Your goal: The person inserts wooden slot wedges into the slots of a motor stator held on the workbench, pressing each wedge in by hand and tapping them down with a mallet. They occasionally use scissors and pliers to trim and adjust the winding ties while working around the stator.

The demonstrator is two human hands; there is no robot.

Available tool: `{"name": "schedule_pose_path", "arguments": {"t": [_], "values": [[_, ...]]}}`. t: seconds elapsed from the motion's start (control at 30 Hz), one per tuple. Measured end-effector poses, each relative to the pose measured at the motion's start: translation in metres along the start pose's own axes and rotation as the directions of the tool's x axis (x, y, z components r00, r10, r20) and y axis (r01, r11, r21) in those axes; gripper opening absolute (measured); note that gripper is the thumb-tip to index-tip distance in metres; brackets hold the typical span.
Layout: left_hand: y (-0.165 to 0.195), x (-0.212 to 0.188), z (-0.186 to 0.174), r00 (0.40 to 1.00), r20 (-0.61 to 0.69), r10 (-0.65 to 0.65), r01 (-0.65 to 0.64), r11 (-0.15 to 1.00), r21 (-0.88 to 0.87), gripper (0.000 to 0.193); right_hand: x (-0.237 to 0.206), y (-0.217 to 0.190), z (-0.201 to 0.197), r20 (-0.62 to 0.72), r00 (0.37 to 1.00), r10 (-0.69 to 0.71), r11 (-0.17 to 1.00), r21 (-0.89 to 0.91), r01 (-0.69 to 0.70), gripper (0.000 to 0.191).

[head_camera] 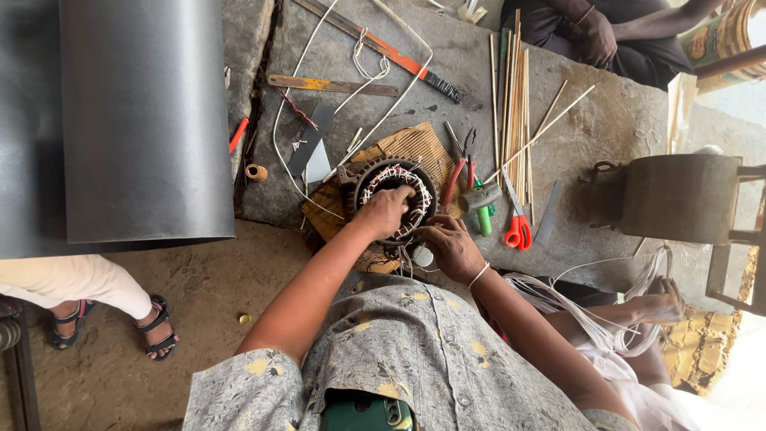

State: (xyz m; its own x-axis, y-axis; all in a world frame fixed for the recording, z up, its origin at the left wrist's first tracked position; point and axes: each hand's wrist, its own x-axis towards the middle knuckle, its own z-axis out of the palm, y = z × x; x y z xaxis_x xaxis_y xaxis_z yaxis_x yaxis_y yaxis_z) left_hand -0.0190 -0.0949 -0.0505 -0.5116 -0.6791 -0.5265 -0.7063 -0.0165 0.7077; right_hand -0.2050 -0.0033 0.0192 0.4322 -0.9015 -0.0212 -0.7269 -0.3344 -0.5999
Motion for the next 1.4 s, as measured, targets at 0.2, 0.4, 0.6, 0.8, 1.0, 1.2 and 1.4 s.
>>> {"name": "schedule_pose_path", "arguments": {"t": [0.2,0.4,0.6,0.8,1.0,1.2,1.4], "values": [[0.002,0.004,0.001,0.994,-0.066,0.092,-0.085,0.991,0.101,0.018,0.0,0.0,0.0,0.012,1.0,-0.009,1.0,0.004,0.009,0.028],[-0.01,0.013,-0.002,0.994,-0.034,0.107,-0.112,0.942,-0.317,0.025,0.004,-0.006,-0.003,-0.006,1.0,-0.02,0.999,-0.031,0.02,0.026],[-0.013,0.022,-0.044,0.95,-0.106,0.294,-0.072,0.536,0.841,0.048,0.002,-0.01,-0.004,-0.018,0.999,-0.048,0.993,-0.111,0.046,0.032],[0.063,-0.038,-0.036,0.897,0.043,0.441,-0.343,0.631,0.696,0.032,-0.002,0.012,0.021,-0.045,0.917,0.395,0.863,0.36,-0.354,0.056],[0.121,-0.094,0.001,0.895,0.338,0.292,-0.437,0.73,0.525,0.051,-0.031,0.067,0.028,-0.142,0.988,0.059,0.987,0.158,-0.037,0.02],[0.025,-0.085,-0.007,0.942,-0.315,0.115,-0.17,0.973,-0.155,0.041,-0.104,0.082,0.063,0.029,0.847,0.531,0.673,0.593,-0.442,0.019],[0.007,-0.02,0.002,0.959,-0.278,0.049,-0.052,0.999,-0.001,0.021,-0.104,0.084,0.069,0.043,0.846,0.532,0.543,0.749,-0.379,0.016]]}}
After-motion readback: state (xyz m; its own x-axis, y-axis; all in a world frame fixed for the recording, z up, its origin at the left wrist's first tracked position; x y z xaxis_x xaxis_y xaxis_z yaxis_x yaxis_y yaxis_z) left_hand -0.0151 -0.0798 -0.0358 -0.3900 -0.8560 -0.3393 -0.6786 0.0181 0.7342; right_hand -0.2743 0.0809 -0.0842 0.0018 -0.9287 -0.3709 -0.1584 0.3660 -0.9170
